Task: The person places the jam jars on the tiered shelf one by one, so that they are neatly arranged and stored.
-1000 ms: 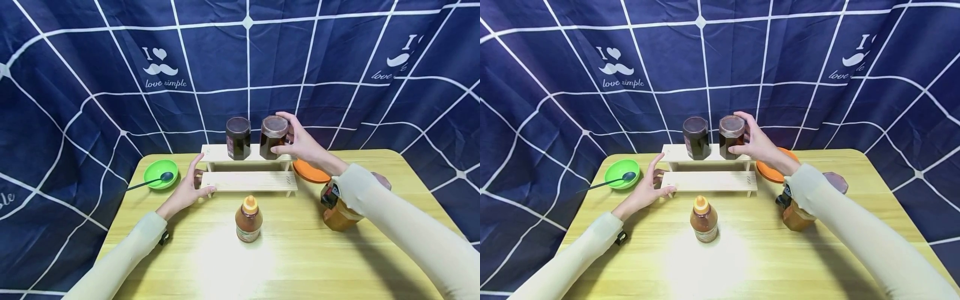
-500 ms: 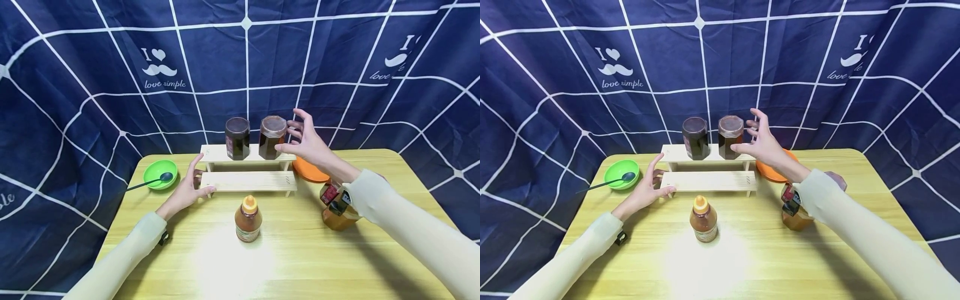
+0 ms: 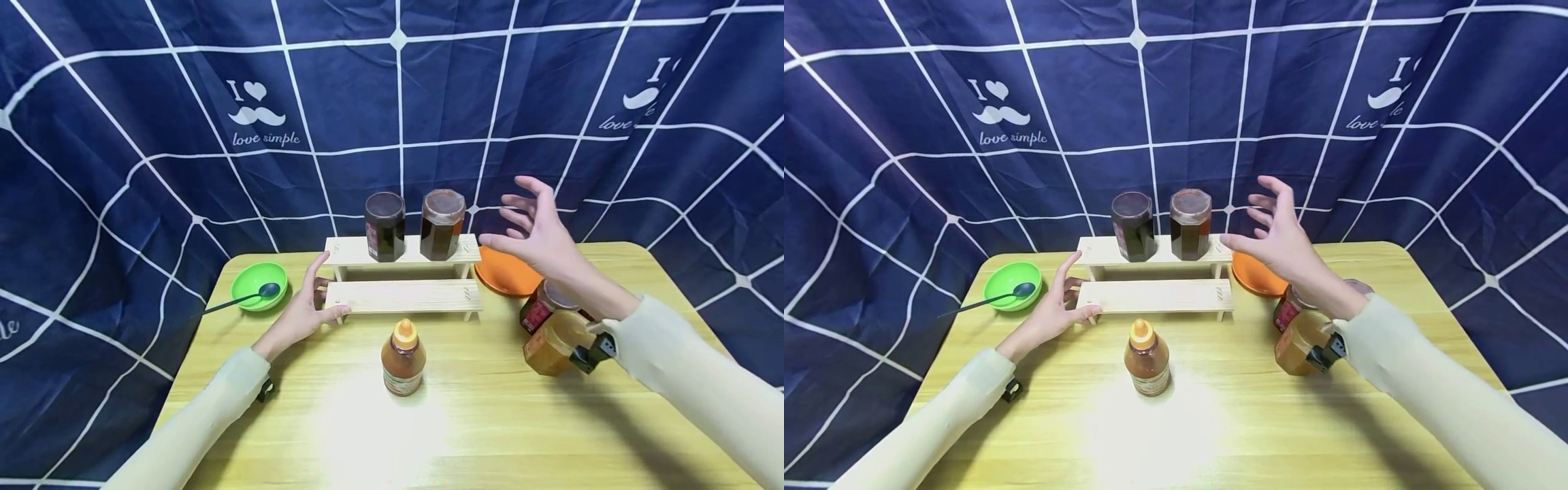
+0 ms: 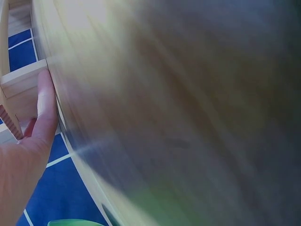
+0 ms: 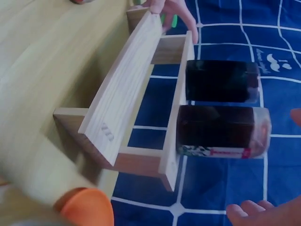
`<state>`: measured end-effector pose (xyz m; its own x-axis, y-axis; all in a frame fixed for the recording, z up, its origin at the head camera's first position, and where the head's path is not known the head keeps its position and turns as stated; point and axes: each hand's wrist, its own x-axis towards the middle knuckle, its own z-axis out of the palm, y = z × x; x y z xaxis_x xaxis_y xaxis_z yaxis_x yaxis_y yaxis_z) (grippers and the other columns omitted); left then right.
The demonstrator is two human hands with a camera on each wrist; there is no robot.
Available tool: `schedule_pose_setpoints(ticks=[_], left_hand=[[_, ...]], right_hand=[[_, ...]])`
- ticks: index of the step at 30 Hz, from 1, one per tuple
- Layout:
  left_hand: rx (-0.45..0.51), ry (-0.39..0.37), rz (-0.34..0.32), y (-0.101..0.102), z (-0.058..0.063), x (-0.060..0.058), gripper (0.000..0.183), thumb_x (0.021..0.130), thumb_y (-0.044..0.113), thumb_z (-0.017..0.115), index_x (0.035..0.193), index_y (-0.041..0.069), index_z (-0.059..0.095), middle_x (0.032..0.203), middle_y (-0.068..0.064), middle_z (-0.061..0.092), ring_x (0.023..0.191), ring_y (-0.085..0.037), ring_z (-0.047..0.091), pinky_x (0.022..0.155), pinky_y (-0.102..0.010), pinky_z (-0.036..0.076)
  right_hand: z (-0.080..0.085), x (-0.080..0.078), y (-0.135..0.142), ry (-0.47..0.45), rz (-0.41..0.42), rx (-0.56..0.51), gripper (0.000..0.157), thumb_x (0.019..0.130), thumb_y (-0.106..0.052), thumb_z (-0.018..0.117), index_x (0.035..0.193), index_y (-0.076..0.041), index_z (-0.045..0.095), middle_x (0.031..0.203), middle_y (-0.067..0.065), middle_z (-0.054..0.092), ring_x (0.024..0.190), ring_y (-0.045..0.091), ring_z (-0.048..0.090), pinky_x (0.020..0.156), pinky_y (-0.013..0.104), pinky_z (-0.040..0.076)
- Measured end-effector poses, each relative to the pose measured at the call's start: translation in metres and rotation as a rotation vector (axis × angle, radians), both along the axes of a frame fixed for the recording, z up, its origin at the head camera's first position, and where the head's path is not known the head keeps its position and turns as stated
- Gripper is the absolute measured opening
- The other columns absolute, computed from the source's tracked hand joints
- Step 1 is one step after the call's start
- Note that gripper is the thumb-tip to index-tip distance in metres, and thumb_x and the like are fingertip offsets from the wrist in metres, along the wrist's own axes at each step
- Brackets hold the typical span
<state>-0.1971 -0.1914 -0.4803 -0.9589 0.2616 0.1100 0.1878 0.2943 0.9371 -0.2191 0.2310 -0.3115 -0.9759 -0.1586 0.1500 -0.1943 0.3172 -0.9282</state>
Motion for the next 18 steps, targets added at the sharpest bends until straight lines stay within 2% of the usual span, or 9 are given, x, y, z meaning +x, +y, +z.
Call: schedule_pose_setpoints(ticks=[7, 12, 18], left_hand=[[0.009, -0.005, -0.004, 0.002, -0.001, 0.0, 0.116, 0.093, 0.003, 0.088, 0.175, 0.037, 0.013, 0.134, -0.027, 0.059, 0.109, -0.038, 0.068, 0.078, -0.038, 0.063], [-0.004, 0.011, 0.001, 0.0, -0.002, 0.002, 0.117, 0.092, 0.004, 0.089, 0.176, 0.034, 0.012, 0.134, -0.027, 0.06, 0.109, -0.038, 0.068, 0.082, -0.042, 0.061], [-0.007, 0.018, 0.006, 0.0, -0.002, 0.001, 0.117, 0.092, 0.005, 0.09, 0.175, 0.034, 0.012, 0.134, -0.026, 0.06, 0.108, -0.038, 0.068, 0.085, -0.045, 0.06]], right_hand=[[0.002, 0.023, 0.031, 0.0, -0.051, -0.035, 0.103, 0.095, -0.003, 0.084, 0.168, -0.026, 0.016, 0.16, 0.013, 0.04, 0.152, 0.033, 0.044, 0.115, 0.028, 0.044], [-0.003, 0.038, 0.051, 0.024, -0.046, -0.037, 0.099, 0.097, 0.001, 0.08, 0.168, -0.024, 0.016, 0.159, 0.011, 0.04, 0.147, 0.024, 0.047, 0.109, 0.019, 0.046], [-0.012, 0.054, 0.067, 0.078, -0.055, -0.032, 0.094, 0.097, 0.008, 0.077, 0.166, -0.022, 0.021, 0.147, -0.003, 0.047, 0.135, 0.011, 0.053, 0.1, 0.013, 0.048]])
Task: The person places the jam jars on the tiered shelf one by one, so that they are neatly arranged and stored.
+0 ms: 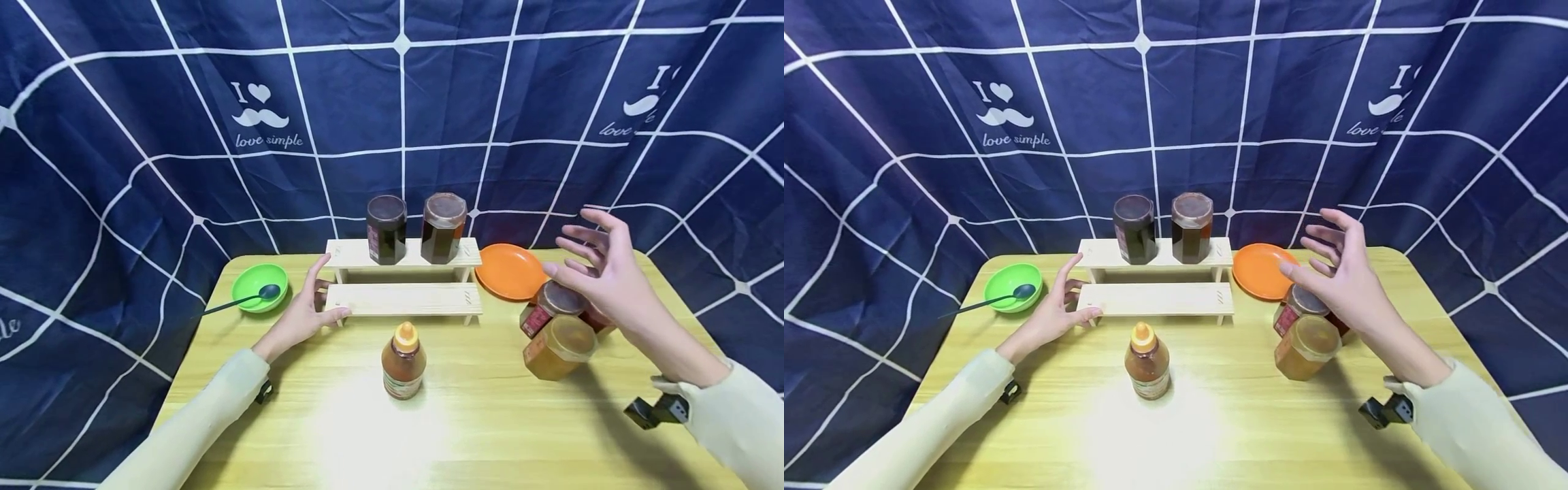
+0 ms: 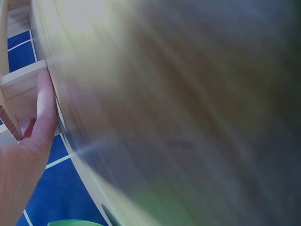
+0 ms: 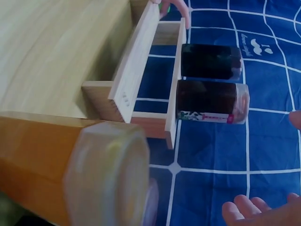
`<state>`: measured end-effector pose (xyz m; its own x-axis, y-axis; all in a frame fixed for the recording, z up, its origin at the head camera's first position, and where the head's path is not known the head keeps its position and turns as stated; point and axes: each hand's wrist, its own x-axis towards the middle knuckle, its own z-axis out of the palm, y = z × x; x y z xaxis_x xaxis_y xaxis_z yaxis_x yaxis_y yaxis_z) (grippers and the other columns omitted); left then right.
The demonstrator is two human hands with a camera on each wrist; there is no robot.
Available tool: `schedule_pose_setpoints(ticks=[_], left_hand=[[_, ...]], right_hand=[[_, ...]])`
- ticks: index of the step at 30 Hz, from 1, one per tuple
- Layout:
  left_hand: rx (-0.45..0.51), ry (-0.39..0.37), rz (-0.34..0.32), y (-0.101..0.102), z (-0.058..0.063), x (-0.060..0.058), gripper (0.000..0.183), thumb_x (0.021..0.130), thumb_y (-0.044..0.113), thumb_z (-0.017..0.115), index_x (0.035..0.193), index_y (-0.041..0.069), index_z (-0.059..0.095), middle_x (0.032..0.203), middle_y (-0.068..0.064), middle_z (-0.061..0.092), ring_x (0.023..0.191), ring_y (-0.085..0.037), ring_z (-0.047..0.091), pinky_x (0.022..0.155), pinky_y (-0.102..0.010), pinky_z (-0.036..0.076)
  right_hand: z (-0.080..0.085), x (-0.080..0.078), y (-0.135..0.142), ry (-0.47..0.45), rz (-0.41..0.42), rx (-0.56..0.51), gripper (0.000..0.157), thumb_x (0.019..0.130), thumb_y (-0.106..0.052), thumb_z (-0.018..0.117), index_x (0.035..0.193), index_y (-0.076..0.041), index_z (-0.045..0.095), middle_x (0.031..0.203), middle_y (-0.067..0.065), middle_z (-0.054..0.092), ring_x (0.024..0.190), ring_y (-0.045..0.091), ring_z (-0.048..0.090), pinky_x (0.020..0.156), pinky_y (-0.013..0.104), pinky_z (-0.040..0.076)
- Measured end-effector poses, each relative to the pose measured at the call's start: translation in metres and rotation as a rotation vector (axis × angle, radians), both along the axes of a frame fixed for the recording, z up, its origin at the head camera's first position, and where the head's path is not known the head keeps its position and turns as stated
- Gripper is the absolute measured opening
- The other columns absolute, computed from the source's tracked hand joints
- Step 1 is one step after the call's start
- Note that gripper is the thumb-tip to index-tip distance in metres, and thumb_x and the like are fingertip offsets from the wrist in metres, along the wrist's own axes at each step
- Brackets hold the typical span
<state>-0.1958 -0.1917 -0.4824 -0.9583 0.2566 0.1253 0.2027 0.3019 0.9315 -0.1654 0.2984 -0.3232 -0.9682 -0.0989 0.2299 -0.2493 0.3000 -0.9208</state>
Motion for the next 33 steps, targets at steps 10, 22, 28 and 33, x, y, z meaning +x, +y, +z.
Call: schedule_pose_setpoints(ticks=[10, 22, 28, 33], left_hand=[[-0.001, -0.004, -0.001, 0.001, -0.001, -0.001, 0.118, 0.092, 0.005, 0.09, 0.175, 0.036, 0.012, 0.133, -0.026, 0.06, 0.109, -0.039, 0.068, 0.084, -0.044, 0.06], [-0.002, 0.004, 0.006, -0.001, -0.003, -0.001, 0.118, 0.091, 0.006, 0.091, 0.174, 0.039, 0.014, 0.131, -0.026, 0.061, 0.108, -0.039, 0.067, 0.079, -0.041, 0.062], [0.008, -0.001, 0.002, 0.0, -0.001, 0.0, 0.118, 0.092, 0.004, 0.09, 0.175, 0.036, 0.013, 0.131, -0.027, 0.061, 0.107, -0.04, 0.067, 0.075, -0.039, 0.063], [0.006, 0.0, -0.002, 0.001, 0.001, 0.001, 0.117, 0.092, 0.004, 0.09, 0.175, 0.036, 0.013, 0.131, -0.027, 0.06, 0.107, -0.039, 0.068, 0.075, -0.039, 0.063]], right_hand=[[-0.023, 0.031, 0.019, 0.059, -0.032, 0.011, 0.09, 0.096, 0.012, 0.076, 0.163, -0.022, 0.027, 0.145, -0.002, 0.049, 0.13, 0.006, 0.058, 0.098, 0.01, 0.047], [-0.057, 0.069, 0.034, 0.115, -0.043, -0.084, 0.091, 0.088, 0.027, 0.071, 0.159, -0.016, 0.033, 0.144, 0.003, 0.054, 0.128, 0.005, 0.062, 0.102, 0.011, 0.046], [-0.069, 0.082, 0.04, 0.107, -0.138, 0.037, 0.094, 0.087, 0.023, 0.076, 0.16, -0.018, 0.034, 0.142, 0.001, 0.052, 0.126, 0.002, 0.061, 0.101, 0.009, 0.044], [-0.078, 0.087, 0.043, 0.07, -0.187, 0.188, 0.095, 0.089, 0.015, 0.079, 0.162, -0.02, 0.031, 0.14, -0.007, 0.053, 0.124, -0.002, 0.058, 0.097, 0.007, 0.044]])
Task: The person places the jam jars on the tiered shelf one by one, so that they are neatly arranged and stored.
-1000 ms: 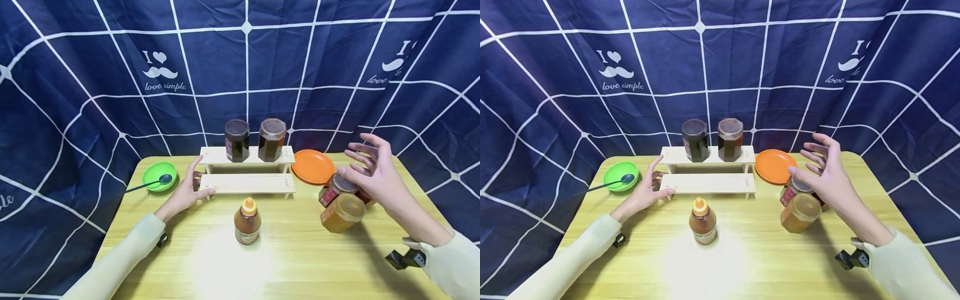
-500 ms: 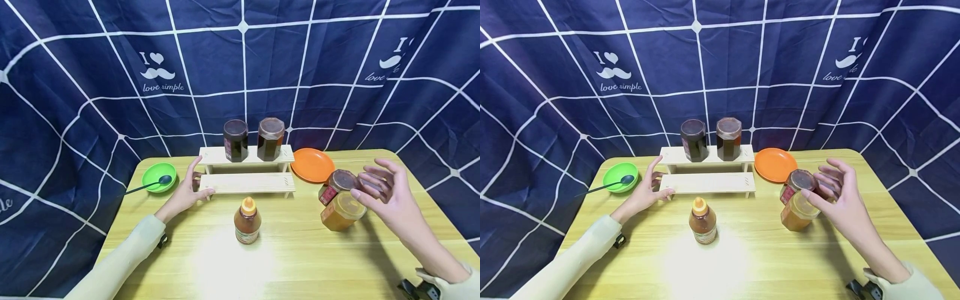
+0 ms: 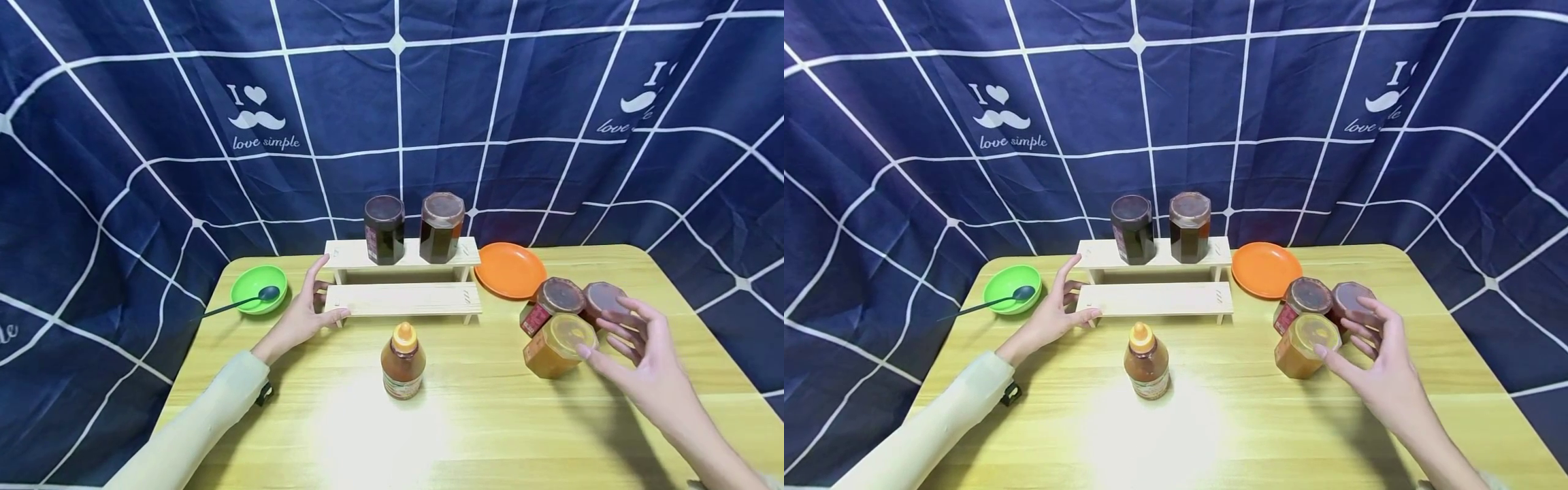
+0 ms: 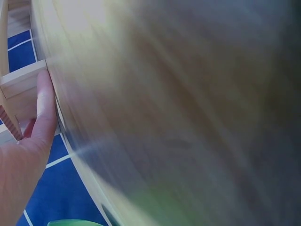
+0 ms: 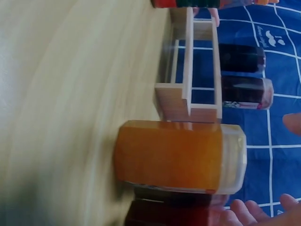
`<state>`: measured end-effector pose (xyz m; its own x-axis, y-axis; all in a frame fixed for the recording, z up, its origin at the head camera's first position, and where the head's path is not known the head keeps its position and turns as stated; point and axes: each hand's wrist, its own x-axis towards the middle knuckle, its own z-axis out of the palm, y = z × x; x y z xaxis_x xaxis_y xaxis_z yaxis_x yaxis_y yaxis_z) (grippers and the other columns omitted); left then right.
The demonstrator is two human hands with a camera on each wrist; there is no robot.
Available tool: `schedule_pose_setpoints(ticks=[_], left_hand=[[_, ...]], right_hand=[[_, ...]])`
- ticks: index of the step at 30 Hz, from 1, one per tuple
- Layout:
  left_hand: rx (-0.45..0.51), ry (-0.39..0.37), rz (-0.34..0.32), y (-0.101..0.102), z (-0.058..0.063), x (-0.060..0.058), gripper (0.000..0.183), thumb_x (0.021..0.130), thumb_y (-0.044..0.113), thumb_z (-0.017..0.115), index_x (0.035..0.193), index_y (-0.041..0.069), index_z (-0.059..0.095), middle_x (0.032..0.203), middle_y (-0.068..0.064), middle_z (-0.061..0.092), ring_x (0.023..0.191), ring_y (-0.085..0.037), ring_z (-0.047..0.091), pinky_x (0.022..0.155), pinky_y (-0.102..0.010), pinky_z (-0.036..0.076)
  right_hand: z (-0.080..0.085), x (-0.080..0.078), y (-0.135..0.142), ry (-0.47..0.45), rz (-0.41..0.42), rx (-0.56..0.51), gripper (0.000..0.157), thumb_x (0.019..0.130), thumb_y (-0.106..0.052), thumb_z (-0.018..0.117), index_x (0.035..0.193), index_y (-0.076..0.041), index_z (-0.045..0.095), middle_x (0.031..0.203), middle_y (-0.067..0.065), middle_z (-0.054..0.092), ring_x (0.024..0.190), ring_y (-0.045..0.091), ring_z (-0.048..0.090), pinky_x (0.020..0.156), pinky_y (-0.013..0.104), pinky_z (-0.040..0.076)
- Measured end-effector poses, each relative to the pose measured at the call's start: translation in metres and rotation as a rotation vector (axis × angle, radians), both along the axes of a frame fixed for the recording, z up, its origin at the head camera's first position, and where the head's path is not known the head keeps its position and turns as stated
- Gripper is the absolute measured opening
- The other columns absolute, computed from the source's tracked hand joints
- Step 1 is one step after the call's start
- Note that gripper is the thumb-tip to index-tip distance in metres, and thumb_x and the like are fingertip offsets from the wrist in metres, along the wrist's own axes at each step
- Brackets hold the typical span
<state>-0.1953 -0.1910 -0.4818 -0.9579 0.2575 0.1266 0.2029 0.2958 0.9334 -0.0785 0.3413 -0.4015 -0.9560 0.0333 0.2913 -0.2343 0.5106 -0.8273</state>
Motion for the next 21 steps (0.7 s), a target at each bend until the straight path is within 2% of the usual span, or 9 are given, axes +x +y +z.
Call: schedule_pose_setpoints(ticks=[6, 12, 14, 16, 21], left_hand=[[-0.02, 0.009, 0.002, -0.001, 0.0, -0.001, 0.118, 0.092, 0.005, 0.09, 0.174, 0.037, 0.013, 0.132, -0.026, 0.061, 0.106, -0.038, 0.069, 0.076, -0.039, 0.062], [-0.009, -0.002, 0.0, 0.0, 0.0, 0.0, 0.117, 0.092, 0.004, 0.09, 0.174, 0.037, 0.014, 0.133, -0.027, 0.06, 0.107, -0.04, 0.069, 0.076, -0.039, 0.063], [-0.003, -0.008, -0.003, 0.0, 0.0, 0.0, 0.117, 0.092, 0.004, 0.09, 0.175, 0.037, 0.013, 0.133, -0.027, 0.059, 0.109, -0.041, 0.068, 0.075, -0.04, 0.064], [-0.002, -0.01, -0.002, 0.0, 0.0, 0.0, 0.117, 0.092, 0.004, 0.09, 0.175, 0.037, 0.013, 0.133, -0.028, 0.059, 0.11, -0.042, 0.068, 0.074, -0.04, 0.064], [0.002, -0.011, -0.002, -0.001, -0.001, 0.0, 0.117, 0.092, 0.004, 0.089, 0.175, 0.036, 0.012, 0.133, -0.028, 0.059, 0.11, -0.042, 0.068, 0.073, -0.041, 0.064]], right_hand=[[-0.015, 0.002, -0.002, -0.028, 0.008, 0.019, 0.098, 0.087, 0.014, 0.083, 0.162, -0.021, 0.03, 0.138, -0.006, 0.052, 0.122, -0.004, 0.054, 0.095, 0.005, 0.044], [-0.029, 0.005, -0.001, -0.135, 0.032, 0.014, 0.103, 0.09, 0.009, 0.084, 0.166, -0.02, 0.021, 0.147, 0.014, 0.041, 0.119, -0.01, 0.051, 0.093, 0.006, 0.045], [-0.034, 0.006, -0.002, -0.152, 0.038, 0.006, 0.106, 0.09, 0.009, 0.085, 0.167, -0.02, 0.019, 0.148, 0.017, 0.041, 0.118, -0.013, 0.051, 0.093, 0.006, 0.046], [-0.039, 0.005, -0.002, -0.148, 0.05, -0.005, 0.107, 0.088, 0.01, 0.085, 0.167, -0.019, 0.018, 0.146, 0.014, 0.043, 0.118, -0.014, 0.053, 0.094, 0.007, 0.046], [-0.051, 0.001, -0.006, -0.107, 0.096, -0.096, 0.105, 0.086, 0.019, 0.082, 0.163, -0.015, 0.02, 0.14, -0.006, 0.049, 0.119, -0.01, 0.06, 0.095, 0.009, 0.048]])
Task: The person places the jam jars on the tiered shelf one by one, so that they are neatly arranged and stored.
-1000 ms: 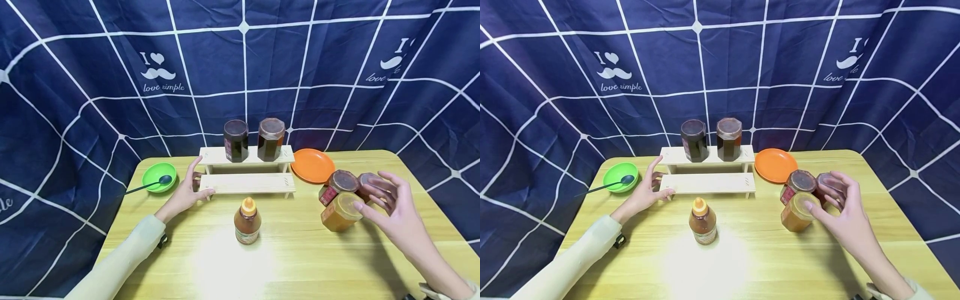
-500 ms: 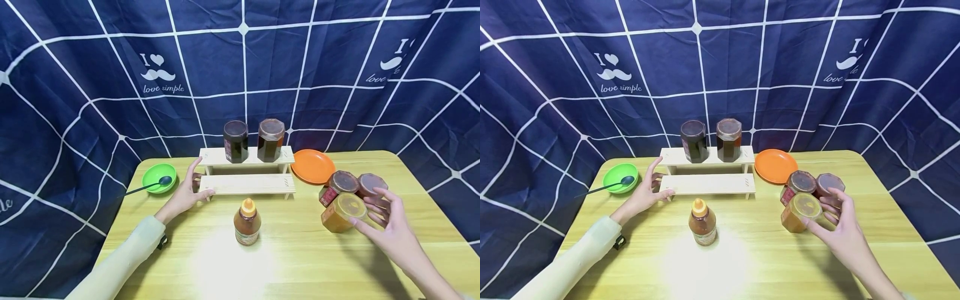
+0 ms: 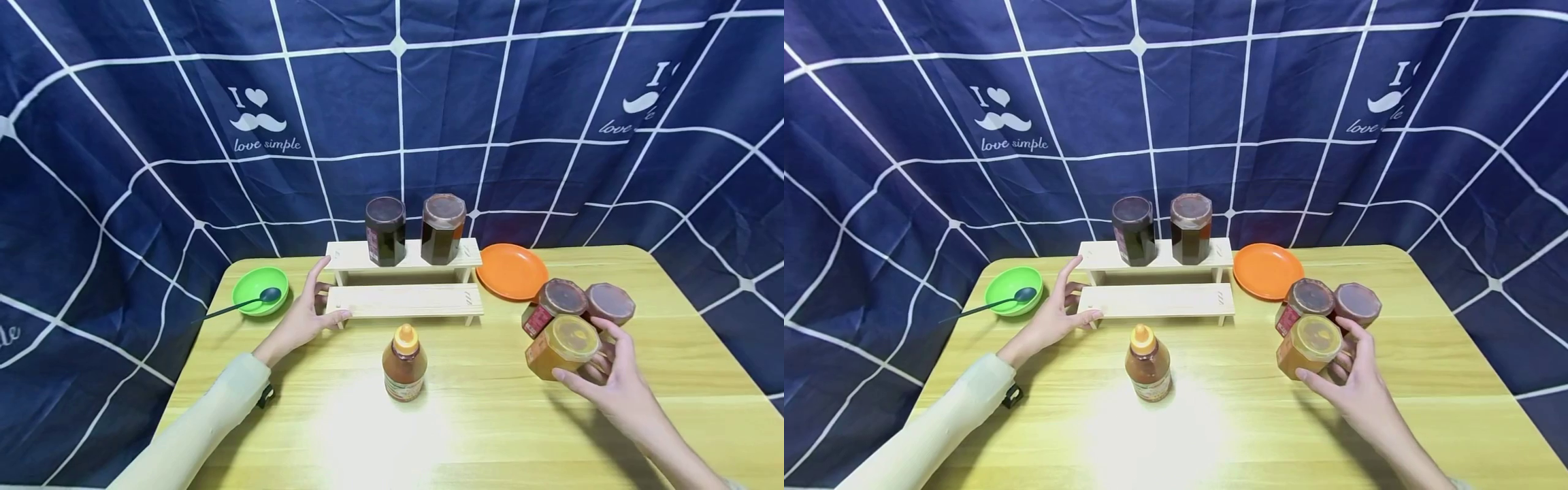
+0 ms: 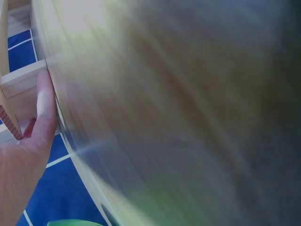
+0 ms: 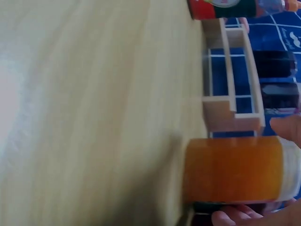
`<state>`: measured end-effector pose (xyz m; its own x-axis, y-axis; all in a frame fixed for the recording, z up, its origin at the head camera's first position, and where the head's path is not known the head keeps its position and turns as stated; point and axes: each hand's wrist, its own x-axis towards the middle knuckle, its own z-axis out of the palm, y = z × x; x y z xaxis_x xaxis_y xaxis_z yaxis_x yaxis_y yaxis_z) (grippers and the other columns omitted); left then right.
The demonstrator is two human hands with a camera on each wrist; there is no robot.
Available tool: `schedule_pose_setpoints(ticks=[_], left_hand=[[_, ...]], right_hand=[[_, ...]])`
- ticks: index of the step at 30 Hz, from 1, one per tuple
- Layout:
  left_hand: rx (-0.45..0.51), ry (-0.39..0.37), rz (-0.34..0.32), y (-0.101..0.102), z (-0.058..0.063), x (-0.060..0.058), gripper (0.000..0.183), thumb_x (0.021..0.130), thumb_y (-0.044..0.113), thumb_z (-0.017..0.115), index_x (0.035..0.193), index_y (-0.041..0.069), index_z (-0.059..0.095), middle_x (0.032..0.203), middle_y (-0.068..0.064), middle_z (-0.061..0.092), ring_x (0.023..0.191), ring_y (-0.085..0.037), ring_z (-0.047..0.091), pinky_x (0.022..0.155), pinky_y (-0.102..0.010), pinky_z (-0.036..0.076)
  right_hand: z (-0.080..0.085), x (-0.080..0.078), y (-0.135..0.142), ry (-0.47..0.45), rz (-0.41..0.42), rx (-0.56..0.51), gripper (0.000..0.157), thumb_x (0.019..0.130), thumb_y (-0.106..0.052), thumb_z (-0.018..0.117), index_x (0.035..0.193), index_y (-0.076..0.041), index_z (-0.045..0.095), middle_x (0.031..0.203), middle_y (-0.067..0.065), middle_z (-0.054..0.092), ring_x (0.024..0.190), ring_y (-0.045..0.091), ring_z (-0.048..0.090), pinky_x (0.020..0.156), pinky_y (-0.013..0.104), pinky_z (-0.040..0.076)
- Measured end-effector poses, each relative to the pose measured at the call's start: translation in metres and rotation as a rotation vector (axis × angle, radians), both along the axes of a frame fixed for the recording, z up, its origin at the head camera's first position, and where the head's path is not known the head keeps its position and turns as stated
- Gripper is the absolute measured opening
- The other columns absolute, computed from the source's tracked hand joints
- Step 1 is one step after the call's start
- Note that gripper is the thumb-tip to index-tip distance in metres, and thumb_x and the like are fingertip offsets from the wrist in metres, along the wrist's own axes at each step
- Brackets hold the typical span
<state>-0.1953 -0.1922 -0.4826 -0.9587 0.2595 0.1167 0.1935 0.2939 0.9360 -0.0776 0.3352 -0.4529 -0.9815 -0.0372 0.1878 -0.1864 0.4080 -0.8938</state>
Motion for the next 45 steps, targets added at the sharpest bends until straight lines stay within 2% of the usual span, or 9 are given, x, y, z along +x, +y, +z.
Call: schedule_pose_setpoints(ticks=[5, 9, 14, 18, 23, 25, 33, 39, 45], left_hand=[[-0.007, 0.004, 0.003, 0.0, 0.0, -0.001, 0.118, 0.092, 0.005, 0.09, 0.175, 0.036, 0.013, 0.134, -0.028, 0.059, 0.11, -0.042, 0.067, 0.076, -0.04, 0.063], [-0.016, 0.013, 0.008, 0.0, 0.0, 0.0, 0.117, 0.092, 0.005, 0.09, 0.175, 0.035, 0.013, 0.135, -0.027, 0.06, 0.11, -0.041, 0.068, 0.08, -0.042, 0.062], [-0.013, 0.012, 0.003, 0.001, 0.001, 0.0, 0.117, 0.092, 0.006, 0.09, 0.175, 0.035, 0.013, 0.136, -0.027, 0.059, 0.108, -0.04, 0.069, 0.082, -0.047, 0.061], [-0.01, 0.014, 0.003, 0.0, 0.001, 0.0, 0.117, 0.092, 0.006, 0.09, 0.175, 0.035, 0.013, 0.136, -0.027, 0.059, 0.109, -0.04, 0.069, 0.082, -0.048, 0.061], [-0.014, 0.012, 0.009, 0.0, -0.001, 0.0, 0.118, 0.092, 0.005, 0.09, 0.175, 0.036, 0.012, 0.137, -0.027, 0.059, 0.11, -0.04, 0.068, 0.081, -0.045, 0.061], [-0.012, 0.01, 0.01, 0.0, -0.001, 0.0, 0.118, 0.092, 0.003, 0.09, 0.175, 0.036, 0.012, 0.137, -0.027, 0.059, 0.11, -0.041, 0.068, 0.08, -0.045, 0.063], [-0.006, 0.015, 0.014, 0.001, -0.003, 0.0, 0.119, 0.091, -0.001, 0.088, 0.175, 0.033, 0.011, 0.137, -0.029, 0.058, 0.111, -0.044, 0.068, 0.079, -0.047, 0.062], [0.0, 0.01, 0.004, 0.0, -0.003, -0.001, 0.117, 0.092, 0.002, 0.089, 0.174, 0.037, 0.013, 0.136, -0.028, 0.059, 0.109, -0.041, 0.068, 0.074, -0.043, 0.064], [-0.014, 0.012, 0.003, 0.001, -0.002, -0.001, 0.117, 0.092, 0.005, 0.09, 0.175, 0.037, 0.013, 0.136, -0.027, 0.059, 0.109, -0.04, 0.069, 0.079, -0.043, 0.062]], right_hand=[[-0.012, -0.003, -0.004, -0.019, 0.001, -0.142, 0.102, 0.087, 0.021, 0.08, 0.16, -0.018, 0.02, 0.135, -0.007, 0.055, 0.119, -0.006, 0.062, 0.094, 0.012, 0.051], [-0.019, -0.004, -0.008, -0.026, -0.008, -0.18, 0.105, 0.087, 0.021, 0.08, 0.161, -0.016, 0.015, 0.138, -0.005, 0.053, 0.122, -0.005, 0.059, 0.096, 0.011, 0.049], [-0.022, -0.007, -0.01, -0.012, -0.063, -0.046, 0.11, 0.088, 0.015, 0.084, 0.165, -0.013, 0.011, 0.141, -0.008, 0.048, 0.123, -0.009, 0.054, 0.097, 0.007, 0.045], [-0.022, -0.009, -0.012, -0.011, -0.101, 0.053, 0.111, 0.088, 0.007, 0.088, 0.166, -0.012, 0.011, 0.144, 0.004, 0.046, 0.119, -0.012, 0.052, 0.094, 0.007, 0.046], [-0.021, -0.009, -0.012, 0.002, -0.145, 0.13, 0.109, 0.086, 0.002, 0.093, 0.165, -0.009, 0.019, 0.141, 0.018, 0.051, 0.111, -0.015, 0.055, 0.086, 0.007, 0.05], [-0.019, -0.008, -0.011, 0.004, -0.156, 0.134, 0.107, 0.085, 0.001, 0.094, 0.164, -0.009, 0.022, 0.138, 0.014, 0.053, 0.109, -0.014, 0.057, 0.084, 0.008, 0.051], [-0.018, -0.008, -0.01, -0.006, -0.157, 0.095, 0.103, 0.085, 0.001, 0.093, 0.162, -0.014, 0.027, 0.127, -0.017, 0.057, 0.107, -0.012, 0.062, 0.085, 0.009, 0.052], [-0.016, -0.007, -0.009, 0.005, -0.152, 0.117, 0.102, 0.085, -0.003, 0.095, 0.163, -0.017, 0.03, 0.126, -0.017, 0.059, 0.105, -0.01, 0.064, 0.083, 0.01, 0.054], [-0.007, -0.006, -0.01, 0.041, -0.127, 0.128, 0.105, 0.083, 0.001, 0.095, 0.165, -0.019, 0.032, 0.131, -0.01, 0.057, 0.108, -0.007, 0.063, 0.087, 0.01, 0.052]])
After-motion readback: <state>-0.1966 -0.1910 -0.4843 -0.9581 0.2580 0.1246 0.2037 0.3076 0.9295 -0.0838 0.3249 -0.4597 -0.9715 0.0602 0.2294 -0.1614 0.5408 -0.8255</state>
